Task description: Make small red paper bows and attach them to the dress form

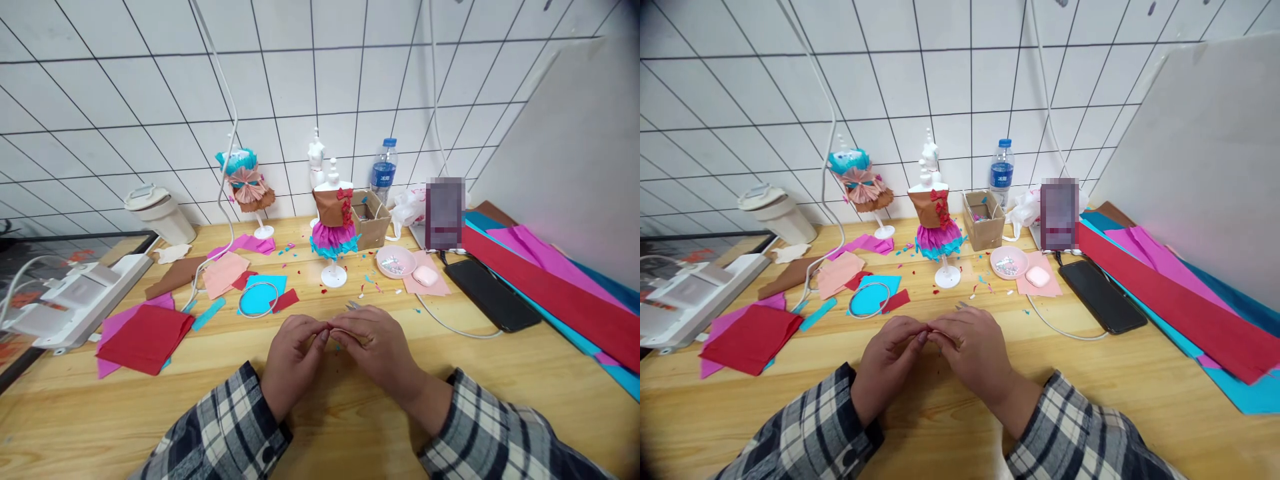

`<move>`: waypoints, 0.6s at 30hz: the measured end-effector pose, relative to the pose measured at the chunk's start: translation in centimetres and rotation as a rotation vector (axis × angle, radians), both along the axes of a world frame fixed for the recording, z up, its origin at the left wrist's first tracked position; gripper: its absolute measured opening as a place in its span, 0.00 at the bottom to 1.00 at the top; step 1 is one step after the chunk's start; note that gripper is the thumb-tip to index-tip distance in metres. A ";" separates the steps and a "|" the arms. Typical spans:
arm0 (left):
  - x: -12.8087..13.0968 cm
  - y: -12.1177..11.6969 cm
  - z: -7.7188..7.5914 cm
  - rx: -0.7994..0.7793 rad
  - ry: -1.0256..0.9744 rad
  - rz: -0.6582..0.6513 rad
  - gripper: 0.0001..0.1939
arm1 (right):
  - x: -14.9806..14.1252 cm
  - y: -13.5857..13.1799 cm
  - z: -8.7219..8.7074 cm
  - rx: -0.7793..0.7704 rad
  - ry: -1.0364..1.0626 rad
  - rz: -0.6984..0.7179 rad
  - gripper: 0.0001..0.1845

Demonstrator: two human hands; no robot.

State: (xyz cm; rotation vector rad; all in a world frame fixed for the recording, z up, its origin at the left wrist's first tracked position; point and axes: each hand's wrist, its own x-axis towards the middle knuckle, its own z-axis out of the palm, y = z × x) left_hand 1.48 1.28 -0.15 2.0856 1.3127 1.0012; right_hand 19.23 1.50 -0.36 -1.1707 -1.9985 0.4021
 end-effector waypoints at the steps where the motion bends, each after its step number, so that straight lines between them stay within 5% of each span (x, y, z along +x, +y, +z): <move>1: 0.0 0.0 0.0 0.004 -0.006 -0.012 0.09 | 0.0 0.0 0.0 0.014 -0.008 -0.013 0.08; 10: 0.1 -0.9 0.8 0.016 -0.029 -0.060 0.10 | 0.3 -0.7 1.0 0.107 0.018 -0.006 0.07; 18: 0.1 -1.4 1.7 -0.107 -0.127 -0.166 0.11 | -0.2 -1.5 1.7 -0.143 0.426 0.012 0.06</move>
